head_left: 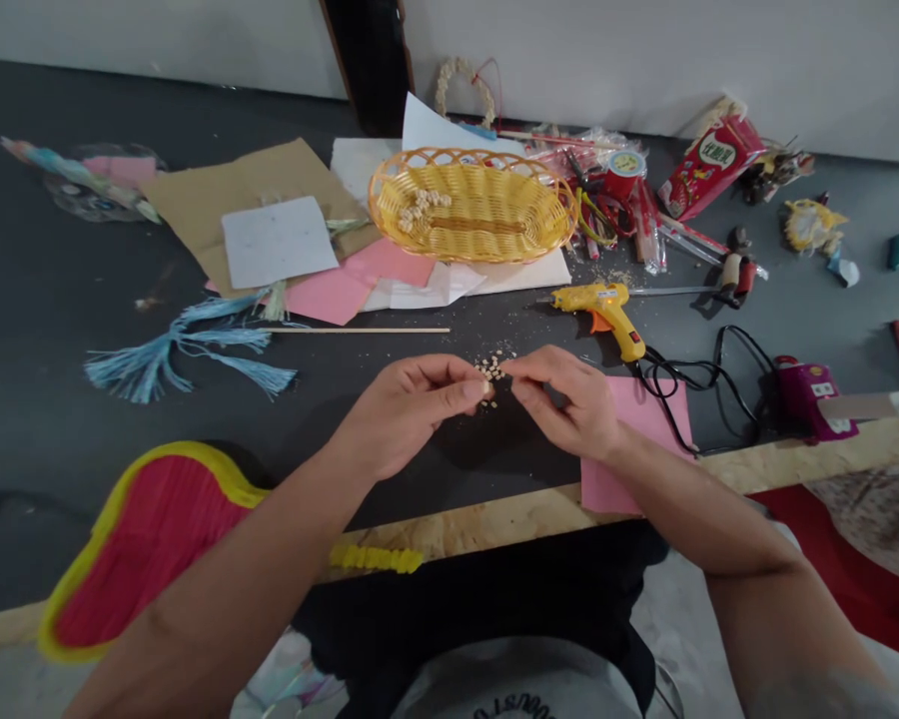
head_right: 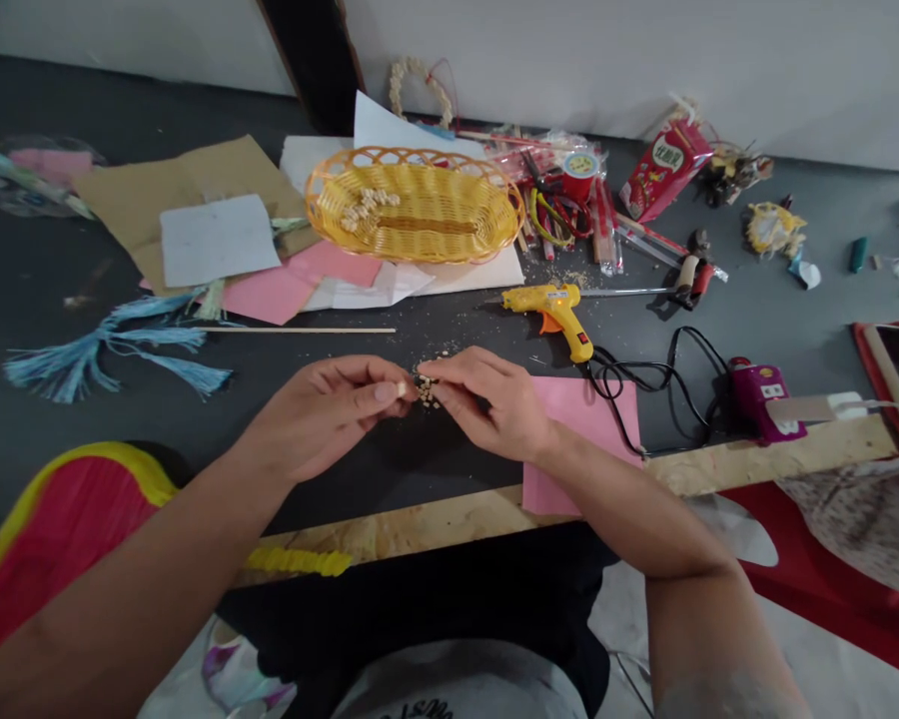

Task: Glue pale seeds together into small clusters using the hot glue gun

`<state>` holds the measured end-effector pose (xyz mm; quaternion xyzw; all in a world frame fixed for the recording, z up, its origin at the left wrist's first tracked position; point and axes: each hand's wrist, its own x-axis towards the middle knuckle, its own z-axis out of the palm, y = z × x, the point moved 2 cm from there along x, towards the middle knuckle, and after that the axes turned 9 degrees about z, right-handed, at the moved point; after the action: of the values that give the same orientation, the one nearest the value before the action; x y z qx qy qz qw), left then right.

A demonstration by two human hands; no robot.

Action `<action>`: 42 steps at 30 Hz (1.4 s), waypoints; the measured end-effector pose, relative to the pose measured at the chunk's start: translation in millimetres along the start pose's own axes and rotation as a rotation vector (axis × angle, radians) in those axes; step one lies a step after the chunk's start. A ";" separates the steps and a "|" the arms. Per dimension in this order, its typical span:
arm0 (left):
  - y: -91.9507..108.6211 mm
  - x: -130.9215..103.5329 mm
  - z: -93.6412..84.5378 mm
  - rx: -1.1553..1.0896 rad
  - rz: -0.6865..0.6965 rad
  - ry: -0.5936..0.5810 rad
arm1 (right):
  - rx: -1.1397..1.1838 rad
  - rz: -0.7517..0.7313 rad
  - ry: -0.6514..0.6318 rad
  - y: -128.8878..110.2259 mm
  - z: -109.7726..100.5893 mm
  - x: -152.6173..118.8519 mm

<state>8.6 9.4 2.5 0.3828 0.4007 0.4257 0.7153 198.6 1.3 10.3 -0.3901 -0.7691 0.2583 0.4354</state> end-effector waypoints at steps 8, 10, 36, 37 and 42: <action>5.6 6.6 -4.7 -0.224 0.131 0.093 | -0.092 0.181 0.055 3.3 -8.0 9.3; 6.5 6.0 -4.8 -0.243 0.145 0.095 | -0.164 0.235 0.005 3.4 -20.3 12.1; 6.9 0.5 2.6 -0.384 0.170 -0.041 | -1.041 0.863 -0.300 62.9 -93.0 11.4; 7.4 0.5 2.9 -0.386 0.163 -0.042 | -1.014 0.865 -0.274 64.7 -94.4 11.0; 10.5 0.2 3.4 -0.379 0.137 -0.029 | -0.833 0.869 -0.074 64.5 -108.8 8.1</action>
<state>8.6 12.4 13.1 0.2737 0.2759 0.5357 0.7497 315.1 50.6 19.5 -0.7971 -0.5905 0.1028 0.0735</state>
